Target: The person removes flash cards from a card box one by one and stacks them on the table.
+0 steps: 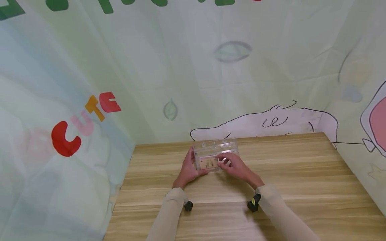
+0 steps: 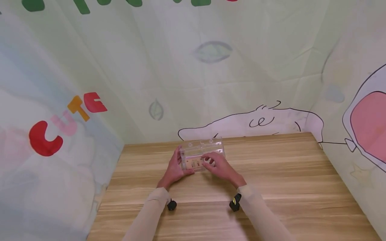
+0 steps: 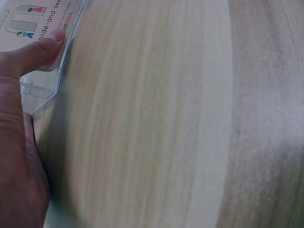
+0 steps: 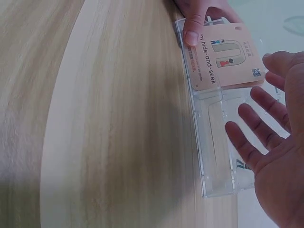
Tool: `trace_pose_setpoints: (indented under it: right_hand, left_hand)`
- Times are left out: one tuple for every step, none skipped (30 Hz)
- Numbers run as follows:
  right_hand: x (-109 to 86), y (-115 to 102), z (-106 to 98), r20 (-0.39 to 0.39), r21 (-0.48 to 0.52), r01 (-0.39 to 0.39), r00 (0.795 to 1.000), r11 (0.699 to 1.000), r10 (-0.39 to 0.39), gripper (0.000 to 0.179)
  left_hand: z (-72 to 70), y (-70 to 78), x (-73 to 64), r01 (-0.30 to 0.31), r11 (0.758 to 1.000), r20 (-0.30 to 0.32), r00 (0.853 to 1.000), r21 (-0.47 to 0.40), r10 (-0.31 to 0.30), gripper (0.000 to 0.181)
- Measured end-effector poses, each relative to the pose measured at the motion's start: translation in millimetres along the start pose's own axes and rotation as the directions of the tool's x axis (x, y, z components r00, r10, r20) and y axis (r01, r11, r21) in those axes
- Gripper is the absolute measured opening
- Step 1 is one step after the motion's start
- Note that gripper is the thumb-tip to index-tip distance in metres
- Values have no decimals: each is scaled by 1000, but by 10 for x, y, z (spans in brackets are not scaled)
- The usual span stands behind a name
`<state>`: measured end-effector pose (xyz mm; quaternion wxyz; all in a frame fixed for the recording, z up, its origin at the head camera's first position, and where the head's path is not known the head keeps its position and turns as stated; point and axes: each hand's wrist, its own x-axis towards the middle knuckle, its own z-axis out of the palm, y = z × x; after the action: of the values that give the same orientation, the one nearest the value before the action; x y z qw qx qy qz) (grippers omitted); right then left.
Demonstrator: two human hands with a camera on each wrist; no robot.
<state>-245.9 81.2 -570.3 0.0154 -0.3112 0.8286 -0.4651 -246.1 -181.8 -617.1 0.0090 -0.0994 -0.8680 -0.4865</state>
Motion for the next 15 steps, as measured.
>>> trace_pose_setpoints:
  right_hand:
    - [-1, -4, 9, -8, 9, -2, 1000, 1000, 2, 27]
    - [-2, -10, 18, -17, 20, -6, 1000, 1000, 6, 27]
    - [-3, -17, 28, -25, 32, -12, 1000, 999, 13, 26]
    - [-4, -23, 38, -31, 46, -19, 999, 999, 21, 26]
    - [-6, -27, 48, -38, 60, -26, 999, 998, 28, 25]
    - [-8, -26, 59, -44, 71, -33, 998, 997, 36, 24]
    - [-9, -24, 71, -48, 81, -40, 998, 996, 44, 24]
    - [-7, -23, 84, -52, 91, -47, 997, 995, 51, 24]
    - [-7, -18, 95, -56, 97, -52, 997, 994, 58, 23]
    - [-6, -14, 106, -59, 106, -57, 996, 993, 64, 23]
    - [-5, -9, 117, -62, 113, -61, 996, 992, 68, 23]
    - [-3, -3, 127, -63, 123, -63, 995, 990, 71, 22]
    - [-1, 0, 137, -64, 132, -64, 995, 989, 73, 21]
    - [-3, 1, 145, -62, 140, -61, 996, 988, 71, 19]
    - [-3, 2, 152, -61, 151, -61, 996, 987, 71, 17]
  left_hand:
    - [0, -2, 1, 3, 1000, 1, 1000, 3, -3, 132]
    - [0, -3, 1, 3, 1000, 0, 1000, 4, -3, 132]
    - [1, -5, 2, 3, 1000, 2, 1000, 6, -3, 133]
    - [1, -5, 3, 6, 1000, 3, 1000, 6, -6, 133]
    - [1, -5, 3, 6, 1000, 4, 1000, 7, -6, 133]
    - [1, -5, 2, 8, 1000, 6, 1000, 9, -8, 133]
    - [0, -4, 2, 11, 1000, 7, 1000, 7, -11, 134]
    - [-1, -1, 2, 11, 1000, 7, 1000, 6, -11, 134]
    - [-2, 2, 1, 14, 1000, 8, 1000, 6, -14, 134]
    - [-5, 7, -2, 15, 1000, 8, 1000, 5, -15, 134]
    - [-6, 10, -3, 15, 1000, 8, 1000, 4, -15, 134]
    - [-8, 12, -2, 17, 1000, 8, 1000, 4, -17, 134]
    - [-10, 15, -3, 14, 1000, 7, 1000, 3, -14, 134]
    - [-12, 17, -4, 14, 1000, 8, 1000, 4, -14, 133]
    - [-15, 20, -6, 15, 1000, 8, 1000, 4, -15, 133]
